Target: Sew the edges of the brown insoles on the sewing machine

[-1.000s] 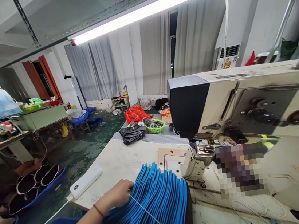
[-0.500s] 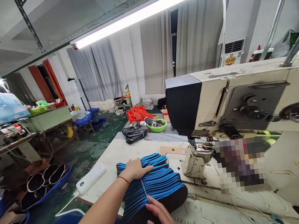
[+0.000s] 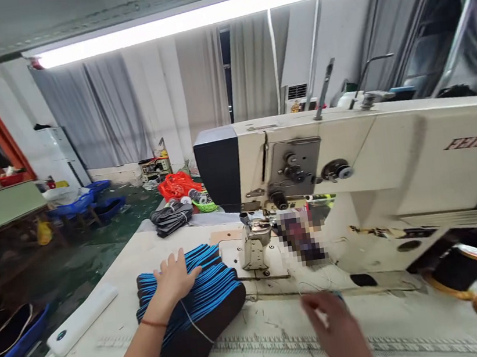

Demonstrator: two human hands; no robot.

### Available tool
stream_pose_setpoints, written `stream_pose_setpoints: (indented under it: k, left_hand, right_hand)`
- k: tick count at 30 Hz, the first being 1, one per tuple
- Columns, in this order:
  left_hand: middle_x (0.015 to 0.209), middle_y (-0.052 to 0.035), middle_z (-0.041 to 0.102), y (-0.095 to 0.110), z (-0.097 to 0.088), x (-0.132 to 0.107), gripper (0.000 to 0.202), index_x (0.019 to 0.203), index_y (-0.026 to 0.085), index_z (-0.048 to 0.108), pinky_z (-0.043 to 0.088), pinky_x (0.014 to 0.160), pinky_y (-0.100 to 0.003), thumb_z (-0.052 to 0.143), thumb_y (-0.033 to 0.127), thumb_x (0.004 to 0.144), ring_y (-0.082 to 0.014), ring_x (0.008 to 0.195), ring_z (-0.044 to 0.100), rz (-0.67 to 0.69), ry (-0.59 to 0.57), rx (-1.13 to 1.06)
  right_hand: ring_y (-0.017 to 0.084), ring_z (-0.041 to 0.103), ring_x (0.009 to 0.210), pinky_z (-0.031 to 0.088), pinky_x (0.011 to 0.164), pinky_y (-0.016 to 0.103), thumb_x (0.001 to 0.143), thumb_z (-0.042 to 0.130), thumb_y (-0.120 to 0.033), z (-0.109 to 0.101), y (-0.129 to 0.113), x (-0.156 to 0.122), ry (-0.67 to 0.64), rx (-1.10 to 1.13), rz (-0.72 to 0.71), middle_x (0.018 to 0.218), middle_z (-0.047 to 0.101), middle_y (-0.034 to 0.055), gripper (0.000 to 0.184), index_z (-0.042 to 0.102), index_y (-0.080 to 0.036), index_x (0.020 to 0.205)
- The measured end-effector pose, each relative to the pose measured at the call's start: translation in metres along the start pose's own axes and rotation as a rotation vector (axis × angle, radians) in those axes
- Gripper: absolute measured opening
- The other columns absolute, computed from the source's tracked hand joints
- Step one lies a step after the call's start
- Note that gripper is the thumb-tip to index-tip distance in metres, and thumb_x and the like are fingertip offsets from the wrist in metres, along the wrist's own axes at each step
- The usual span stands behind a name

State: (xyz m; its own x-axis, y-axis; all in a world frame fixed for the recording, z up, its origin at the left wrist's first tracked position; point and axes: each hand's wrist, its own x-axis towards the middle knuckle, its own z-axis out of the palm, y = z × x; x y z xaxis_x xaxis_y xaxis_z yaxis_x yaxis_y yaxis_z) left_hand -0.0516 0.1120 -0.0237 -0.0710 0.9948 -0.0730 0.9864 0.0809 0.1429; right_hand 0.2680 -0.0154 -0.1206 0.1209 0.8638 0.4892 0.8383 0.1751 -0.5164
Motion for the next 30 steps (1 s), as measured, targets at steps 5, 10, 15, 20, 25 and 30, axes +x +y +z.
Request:
stream_pose_setpoints:
  k: [5,10,15,20,25,30]
  left_hand:
    - [0.143,-0.0250,0.041,0.002,0.002,0.009,0.080,0.147,0.012,0.026,0.034,0.095,-0.065,0.036,0.060,0.084,-0.0447,0.126,0.041,-0.054,-0.043,-0.008]
    - [0.146,-0.0241,0.037,0.018,0.010,0.001,0.074,0.144,0.018,0.033,0.034,0.094,-0.065,0.042,0.058,0.082,-0.0450,0.128,0.037,-0.012,-0.046,-0.022]
    - [0.149,-0.0249,0.032,0.013,0.010,0.000,0.076,0.146,0.016,0.030,0.027,0.098,-0.068,0.042,0.057,0.083,-0.0482,0.132,0.032,-0.025,-0.045,-0.073]
    - [0.148,-0.0297,0.031,0.002,-0.022,-0.003,0.077,0.146,0.007,0.028,0.017,0.099,-0.073,0.043,0.051,0.085,-0.0539,0.133,0.024,-0.064,-0.025,-0.195]
    - [0.137,-0.0085,0.054,0.053,-0.041,-0.059,0.058,0.134,0.025,0.049,0.037,0.104,-0.037,0.058,0.040,0.079,-0.0299,0.123,0.049,0.285,-0.082,-0.470]
    - [0.065,-0.0035,0.068,0.101,-0.008,-0.069,0.022,0.074,0.017,0.068,0.051,0.066,-0.033,0.076,0.015,0.053,-0.0218,0.062,0.064,0.283,-0.168,-1.467]
  right_hand:
    - [0.027,0.057,0.067,0.047,0.068,0.041,0.070,0.057,-0.028,-0.027,0.061,0.020,-0.084,-0.095,0.093,0.067,0.062,0.0086,0.015,0.065,-0.021,0.059]
    - [0.027,0.055,0.067,0.042,0.071,0.043,0.069,0.059,-0.031,-0.004,0.042,0.031,-0.098,-0.056,0.131,0.067,0.061,0.0092,0.017,0.064,-0.021,0.058]
    - [0.025,0.054,0.062,0.043,0.067,0.040,0.063,0.060,-0.033,-0.004,0.036,0.051,-0.052,0.121,0.215,0.058,0.061,0.0057,0.016,0.056,-0.023,0.050]
    - [0.022,0.062,0.063,0.049,0.060,0.035,0.079,0.049,-0.051,-0.046,0.031,0.076,0.141,0.363,0.393,0.067,0.065,0.0050,0.031,0.055,-0.021,0.079]
    - [0.010,0.047,0.044,0.039,0.044,0.022,0.075,0.065,-0.048,-0.062,-0.055,0.077,-0.181,0.704,0.371,0.058,0.057,-0.0029,0.030,0.063,-0.019,0.082]
    - [0.014,0.052,0.057,0.044,0.051,0.021,0.079,0.063,-0.040,-0.050,-0.127,0.068,-0.403,0.743,0.083,0.062,0.058,-0.0012,0.020,0.071,-0.023,0.078]
